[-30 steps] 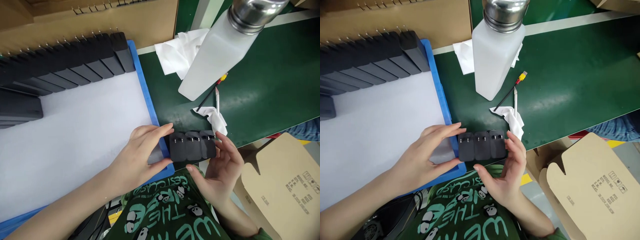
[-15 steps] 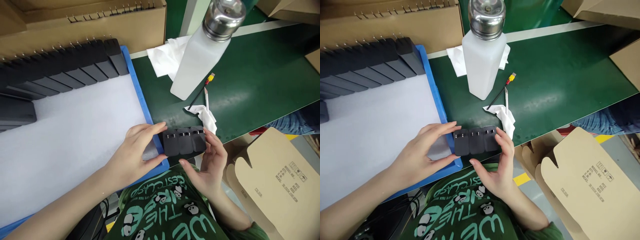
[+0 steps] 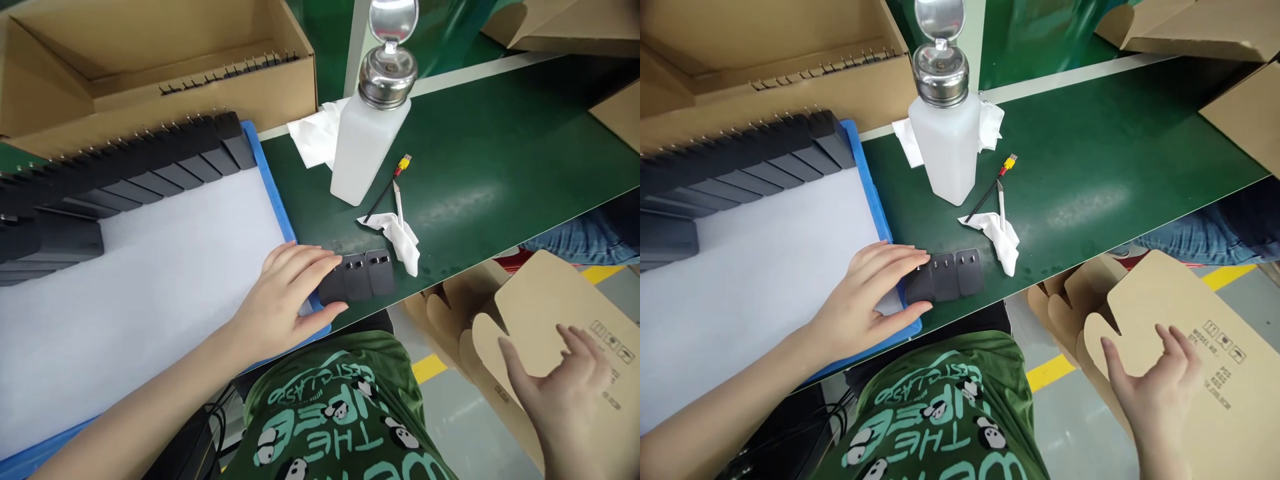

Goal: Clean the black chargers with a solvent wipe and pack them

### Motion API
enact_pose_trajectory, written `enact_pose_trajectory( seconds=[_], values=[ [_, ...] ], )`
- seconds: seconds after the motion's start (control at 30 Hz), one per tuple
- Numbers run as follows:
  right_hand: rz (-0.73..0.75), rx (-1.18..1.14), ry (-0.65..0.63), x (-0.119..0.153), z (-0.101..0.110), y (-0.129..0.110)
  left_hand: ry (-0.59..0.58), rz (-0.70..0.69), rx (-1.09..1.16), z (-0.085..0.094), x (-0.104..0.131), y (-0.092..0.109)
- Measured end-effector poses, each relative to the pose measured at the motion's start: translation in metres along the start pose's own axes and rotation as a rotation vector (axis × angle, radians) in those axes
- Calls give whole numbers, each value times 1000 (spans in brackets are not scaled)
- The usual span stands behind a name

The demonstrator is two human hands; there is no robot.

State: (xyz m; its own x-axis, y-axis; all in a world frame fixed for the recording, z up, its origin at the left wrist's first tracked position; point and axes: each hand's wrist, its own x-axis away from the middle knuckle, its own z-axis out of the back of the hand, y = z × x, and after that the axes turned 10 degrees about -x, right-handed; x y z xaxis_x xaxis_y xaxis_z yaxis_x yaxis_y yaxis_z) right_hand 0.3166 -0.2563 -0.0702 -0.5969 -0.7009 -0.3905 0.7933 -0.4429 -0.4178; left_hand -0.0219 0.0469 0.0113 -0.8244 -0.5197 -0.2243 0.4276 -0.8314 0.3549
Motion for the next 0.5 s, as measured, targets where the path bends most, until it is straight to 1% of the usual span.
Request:
enact_pose_trajectory(
  seconds=[0.03,0.07,0.17,0.27,0.33,0.4,0.47,0.5],
  values=[
    [24,91,-21,15,-1,12,-4,5,1,0,0,-1],
    [22,169,-92,31,-4,22,-8,11,11,0,0,-1],
    [-66,330,-240,73,-16,41,-28,36,50,-2,1,-2],
    [-122,385,-254,100,-28,55,-48,36,23,-5,3,1],
    [-173,415,-230,107,-32,64,-32,29,-11,-4,5,-3],
    [-221,429,-208,104,-32,70,-2,20,-9,2,3,-13],
    [-253,427,-183,94,-23,71,26,-114,41,13,-2,-25],
    [-261,422,-168,85,-13,70,27,-191,61,20,-6,-29]
  ],
)
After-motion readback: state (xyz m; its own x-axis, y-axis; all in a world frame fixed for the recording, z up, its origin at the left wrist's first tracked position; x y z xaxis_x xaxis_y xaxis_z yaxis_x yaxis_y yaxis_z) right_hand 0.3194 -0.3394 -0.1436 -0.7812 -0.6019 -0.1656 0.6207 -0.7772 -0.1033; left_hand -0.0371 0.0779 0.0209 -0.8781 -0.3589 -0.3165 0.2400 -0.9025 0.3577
